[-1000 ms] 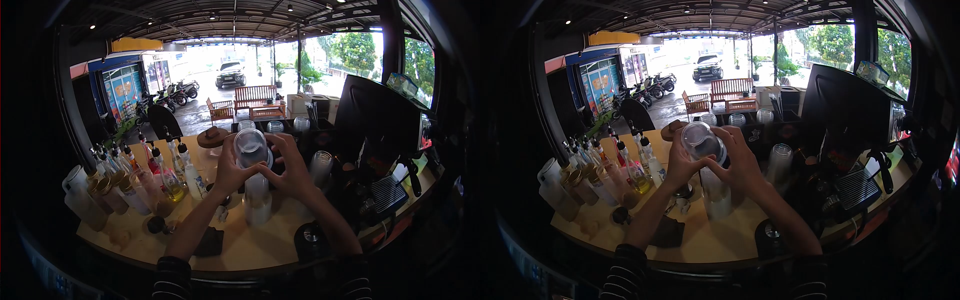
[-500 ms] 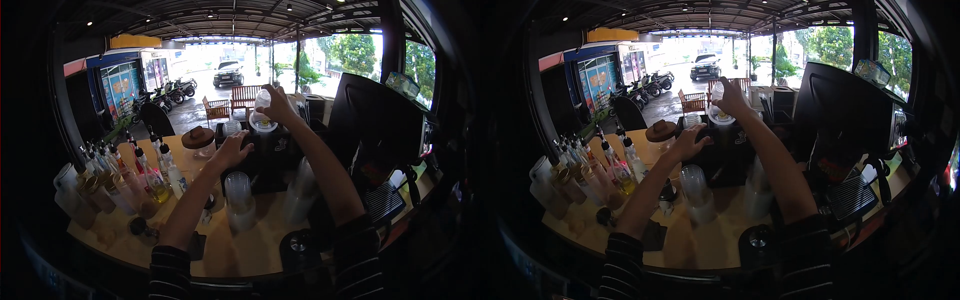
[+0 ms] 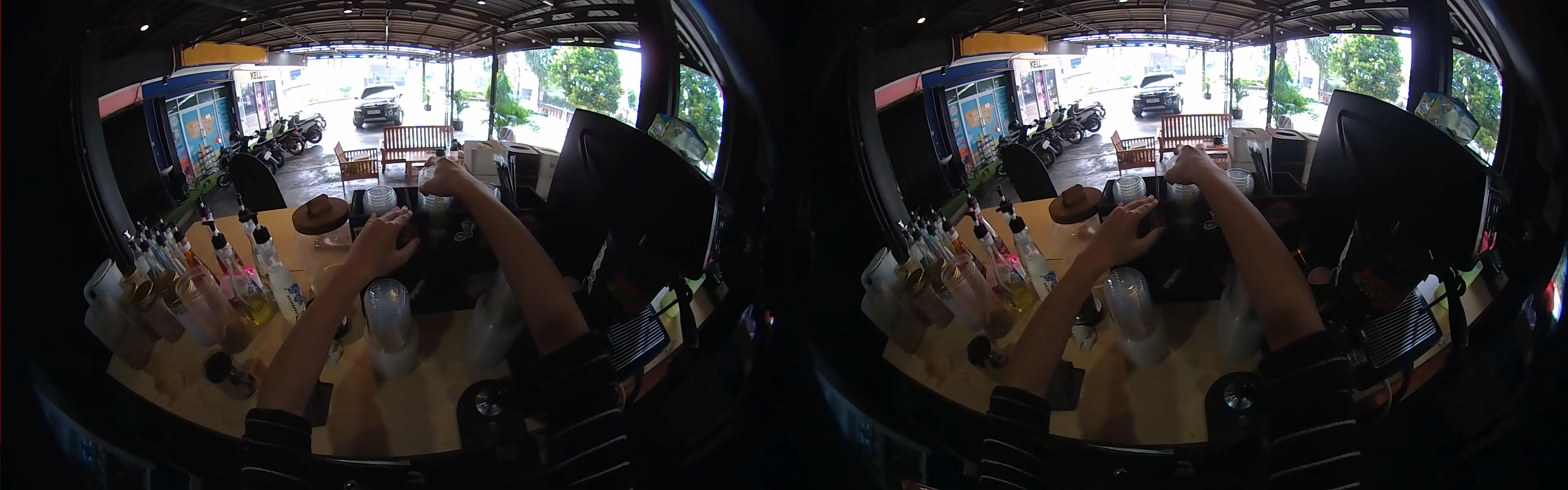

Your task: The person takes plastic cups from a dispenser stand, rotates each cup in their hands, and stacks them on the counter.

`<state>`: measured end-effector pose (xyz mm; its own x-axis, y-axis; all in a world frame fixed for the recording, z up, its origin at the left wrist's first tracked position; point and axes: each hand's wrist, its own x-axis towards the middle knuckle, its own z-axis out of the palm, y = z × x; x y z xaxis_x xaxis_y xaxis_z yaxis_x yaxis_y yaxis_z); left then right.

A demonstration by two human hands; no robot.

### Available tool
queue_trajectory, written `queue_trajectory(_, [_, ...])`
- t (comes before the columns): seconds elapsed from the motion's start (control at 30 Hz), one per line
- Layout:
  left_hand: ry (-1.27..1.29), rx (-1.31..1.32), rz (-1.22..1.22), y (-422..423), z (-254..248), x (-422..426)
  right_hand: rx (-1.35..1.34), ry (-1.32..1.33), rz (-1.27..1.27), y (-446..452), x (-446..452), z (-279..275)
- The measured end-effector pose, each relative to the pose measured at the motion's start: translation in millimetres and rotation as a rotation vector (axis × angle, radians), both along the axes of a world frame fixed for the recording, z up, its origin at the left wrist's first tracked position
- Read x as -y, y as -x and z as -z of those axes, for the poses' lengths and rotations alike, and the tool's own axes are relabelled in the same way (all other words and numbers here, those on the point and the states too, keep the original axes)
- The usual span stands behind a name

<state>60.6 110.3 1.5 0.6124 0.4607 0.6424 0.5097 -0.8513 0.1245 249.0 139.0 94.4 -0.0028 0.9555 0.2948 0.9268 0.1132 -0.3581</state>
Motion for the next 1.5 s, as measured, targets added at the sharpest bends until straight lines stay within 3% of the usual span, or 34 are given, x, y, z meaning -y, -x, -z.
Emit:
queue_trajectory(0.3, [-0.041, 0.064, 0.045, -1, 1, -1, 0.028, 0.157, 0.064, 6, 5, 0])
queue_trajectory(0.5, [-0.026, 0.056, 0.022, -1, -1, 5, 0.202, 0.131, 0.036, 4, -8, 13])
queue_trajectory(1.0, [-0.009, 0.1, 0.058, 1, -2, -1, 0.339, 0.07, -0.004, 8, 12, 28])
queue_trajectory(1.07, [0.234, 0.094, 0.104, 3, -10, 1, 0.296, -0.016, -0.007, 10, 24, 29])
queue_trajectory(1.1, [0.233, 0.096, 0.107, 5, -11, 5, 0.252, -0.104, -0.014, 11, 29, 30])
queue_trajectory(1.23, [0.152, 0.317, 0.126, 22, -15, 35, 0.164, -0.211, -0.2, 36, 93, 22])
queue_trajectory(1.3, [0.473, 0.708, 0.412, 33, -4, 57, 0.055, -0.246, -0.24, 46, 123, 37])
queue_trajectory(1.37, [0.528, 0.741, 0.421, 49, 15, 75, -0.199, -0.312, -0.379, 56, 144, 60])
queue_trajectory(1.5, [0.624, 0.848, 0.466, 73, 73, 97, -0.253, -0.194, -0.351, 69, 180, 102])
